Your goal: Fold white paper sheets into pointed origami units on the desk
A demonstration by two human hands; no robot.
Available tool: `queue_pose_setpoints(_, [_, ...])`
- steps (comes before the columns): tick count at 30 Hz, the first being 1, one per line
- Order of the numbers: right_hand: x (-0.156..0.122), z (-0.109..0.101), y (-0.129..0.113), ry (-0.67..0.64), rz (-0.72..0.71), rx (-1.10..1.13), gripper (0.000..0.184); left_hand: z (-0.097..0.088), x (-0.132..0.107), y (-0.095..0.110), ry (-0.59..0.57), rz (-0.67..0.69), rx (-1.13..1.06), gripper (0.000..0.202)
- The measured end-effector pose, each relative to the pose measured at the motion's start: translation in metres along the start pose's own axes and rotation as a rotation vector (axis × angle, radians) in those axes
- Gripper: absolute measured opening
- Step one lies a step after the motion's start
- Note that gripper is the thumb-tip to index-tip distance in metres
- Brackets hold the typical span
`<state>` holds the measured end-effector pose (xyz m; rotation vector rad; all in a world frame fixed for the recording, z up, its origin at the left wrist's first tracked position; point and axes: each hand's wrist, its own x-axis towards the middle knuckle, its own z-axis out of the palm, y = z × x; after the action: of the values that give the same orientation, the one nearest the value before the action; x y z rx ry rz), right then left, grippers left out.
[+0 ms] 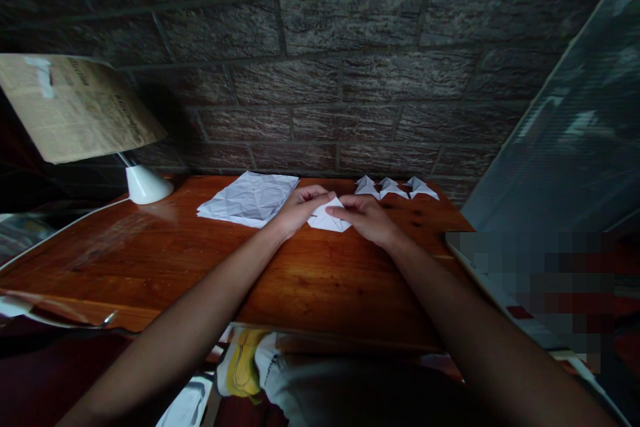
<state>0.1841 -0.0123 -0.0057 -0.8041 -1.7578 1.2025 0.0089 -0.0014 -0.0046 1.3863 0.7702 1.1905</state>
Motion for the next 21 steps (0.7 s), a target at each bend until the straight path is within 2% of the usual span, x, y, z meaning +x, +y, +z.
queue_pose_setpoints(3, [-0.0004, 0.0007, -0.0007, -0.029, -0.002, -0.081, 0.037, -0.0023, -0.0008, 0.0027, -0.016, -0.03, 0.047, 0.028])
queue_pose_setpoints(7, [0.0003, 0.003, 0.0007, -0.046, 0.022, -0.144, 0.04, 0.0011, -0.0011, 0.0023, 0.03, -0.019, 0.07, 0.026])
queue_pose_setpoints(11, [0.0005, 0.003, -0.0011, -0.034, 0.034, -0.114, 0.038, 0.0042, 0.0005, 0.0009, 0.072, -0.008, 0.021, 0.026])
queue_pose_setpoints(17, [-0.001, 0.0017, -0.004, -0.019, 0.083, -0.033, 0.034, 0.0028, 0.0021, 0.0011, 0.1, -0.101, -0.098, 0.038])
queue_pose_setpoints(21, [-0.0001, -0.0001, -0.0022, 0.003, 0.094, 0.004, 0.032, 0.0026, 0.0018, 0.0035, 0.1, -0.115, -0.134, 0.034])
